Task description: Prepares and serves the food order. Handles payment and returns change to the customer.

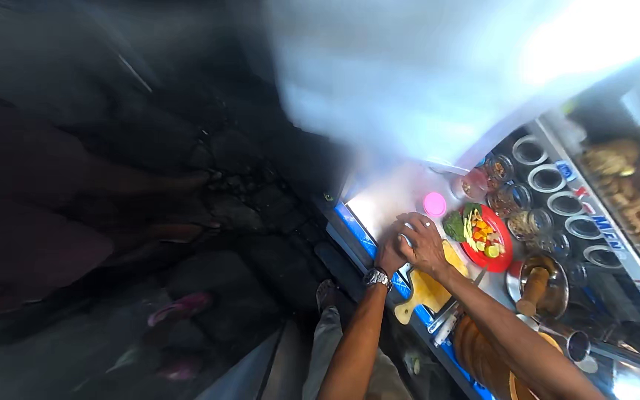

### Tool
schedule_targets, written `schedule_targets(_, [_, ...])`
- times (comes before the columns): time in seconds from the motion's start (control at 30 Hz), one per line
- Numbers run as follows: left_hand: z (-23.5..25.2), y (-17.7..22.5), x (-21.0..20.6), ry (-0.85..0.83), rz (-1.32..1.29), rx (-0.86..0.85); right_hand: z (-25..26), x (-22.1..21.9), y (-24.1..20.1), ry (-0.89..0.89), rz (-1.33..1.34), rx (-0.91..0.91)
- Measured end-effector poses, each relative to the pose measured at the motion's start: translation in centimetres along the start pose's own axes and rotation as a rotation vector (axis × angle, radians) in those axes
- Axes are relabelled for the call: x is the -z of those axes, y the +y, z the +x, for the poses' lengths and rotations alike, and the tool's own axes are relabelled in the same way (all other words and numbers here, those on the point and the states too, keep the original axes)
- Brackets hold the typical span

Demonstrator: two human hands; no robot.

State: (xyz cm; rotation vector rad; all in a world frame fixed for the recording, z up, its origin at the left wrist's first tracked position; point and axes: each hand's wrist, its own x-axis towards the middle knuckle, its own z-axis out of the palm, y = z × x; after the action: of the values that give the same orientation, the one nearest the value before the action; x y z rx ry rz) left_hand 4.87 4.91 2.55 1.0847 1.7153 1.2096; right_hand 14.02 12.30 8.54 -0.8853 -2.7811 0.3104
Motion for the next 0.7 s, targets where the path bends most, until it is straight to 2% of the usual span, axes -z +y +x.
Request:
schedule_targets(0.1, [0.1,0.2,0.3,-0.040,0.016,0.005,0.2,-0.9,-2.3,0.074,-0.028,-0.284])
schedule_targets(0.17, [0.2,0.2,0.5,-0.086,-0.010,0.028,0.3,-0.7,-3.2,0.047,-0.021,-0.398])
schedule_targets(0.23, [0.3,-0.1,0.6,-0.079,-0.044,0.005,0.1,0.5,-2.8,-0.087,-0.007,-0.349])
schedule_targets(0.33, [0.4,0.4,1.1,-0.071,-0.053,0.020,0.2,2.5,-0.1,-0.251,-0.062,-0.031])
schedule_targets(0.4, [0.4,0.9,1.3,-0.100,-0.013,0.070,0.8,2.8,1.5,-0.285,-0.013,0.179])
schedule_targets(0.47, [0.3,0.9,1.3,-0.105,0.013,0.079,1.1,2.0,2.3,-0.229,0.037,0.277])
schedule_targets(0.57, [0.3,0.6,1.1,-0.076,-0.016,0.044,0.6,1.0,1.9,-0.148,0.032,0.226])
schedule_targets(0.7, [0.2,0.1,0.7,-0.016,-0.078,-0.032,-0.1,0.0,-0.9,-0.026,-0.015,-0.105])
